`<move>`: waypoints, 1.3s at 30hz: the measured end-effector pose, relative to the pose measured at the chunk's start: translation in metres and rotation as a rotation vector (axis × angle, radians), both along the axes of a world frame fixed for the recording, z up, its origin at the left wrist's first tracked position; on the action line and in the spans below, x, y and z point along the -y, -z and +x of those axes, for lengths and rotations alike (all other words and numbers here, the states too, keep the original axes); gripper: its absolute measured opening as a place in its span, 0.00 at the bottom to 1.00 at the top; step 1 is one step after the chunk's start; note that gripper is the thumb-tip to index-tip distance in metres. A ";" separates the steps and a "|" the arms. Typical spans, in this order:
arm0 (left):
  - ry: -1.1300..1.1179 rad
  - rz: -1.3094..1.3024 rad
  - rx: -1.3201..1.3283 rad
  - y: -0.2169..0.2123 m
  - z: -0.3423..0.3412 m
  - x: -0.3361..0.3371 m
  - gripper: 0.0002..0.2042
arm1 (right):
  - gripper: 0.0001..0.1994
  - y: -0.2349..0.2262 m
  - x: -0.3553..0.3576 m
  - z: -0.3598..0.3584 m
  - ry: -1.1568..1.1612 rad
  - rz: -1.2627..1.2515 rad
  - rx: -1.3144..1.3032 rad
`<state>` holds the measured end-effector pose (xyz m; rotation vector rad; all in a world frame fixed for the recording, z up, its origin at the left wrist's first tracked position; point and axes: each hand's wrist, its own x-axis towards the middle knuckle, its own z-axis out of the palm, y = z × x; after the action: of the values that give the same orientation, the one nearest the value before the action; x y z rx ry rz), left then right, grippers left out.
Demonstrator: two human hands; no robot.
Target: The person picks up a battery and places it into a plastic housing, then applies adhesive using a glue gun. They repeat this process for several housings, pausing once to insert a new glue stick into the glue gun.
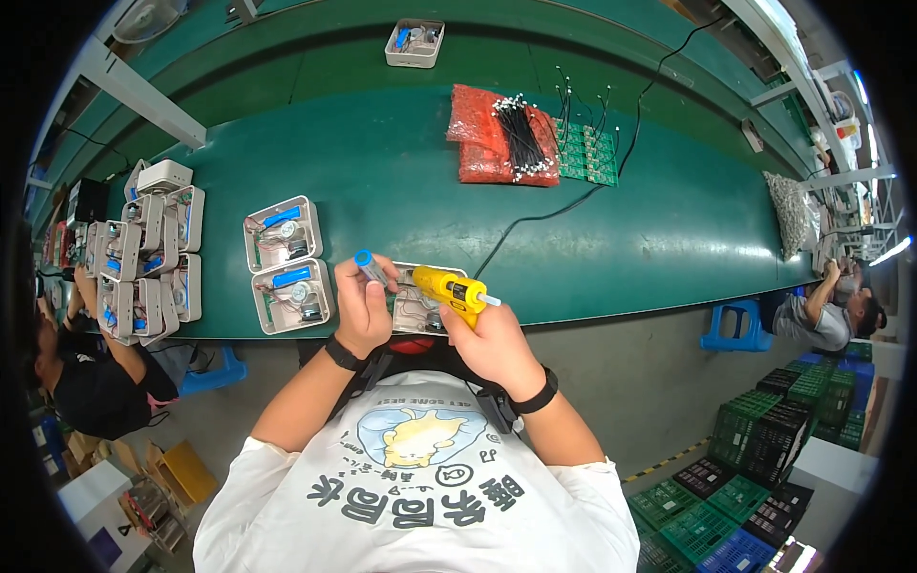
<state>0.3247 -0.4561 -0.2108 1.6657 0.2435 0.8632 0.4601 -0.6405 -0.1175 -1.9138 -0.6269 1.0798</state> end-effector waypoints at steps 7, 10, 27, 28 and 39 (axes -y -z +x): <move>-0.014 0.010 -0.024 0.002 -0.001 0.002 0.18 | 0.13 -0.018 0.003 -0.002 0.027 0.031 -0.061; -0.085 0.010 -0.028 0.001 0.001 0.003 0.15 | 0.13 -0.025 0.009 0.003 0.074 -0.048 -0.229; -0.031 0.418 -0.279 -0.044 0.014 -0.009 0.10 | 0.12 -0.026 0.042 0.004 0.253 0.027 -0.100; -0.030 0.402 -0.297 -0.043 0.013 -0.009 0.09 | 0.12 -0.029 0.042 0.004 0.253 0.015 -0.098; -0.144 0.511 -0.345 -0.049 0.017 -0.009 0.10 | 0.14 -0.022 0.047 0.008 0.296 0.123 -0.172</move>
<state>0.3414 -0.4475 -0.1615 2.3009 0.4074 0.7792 0.4681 -0.6876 -0.0959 -1.7212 -0.2943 0.9786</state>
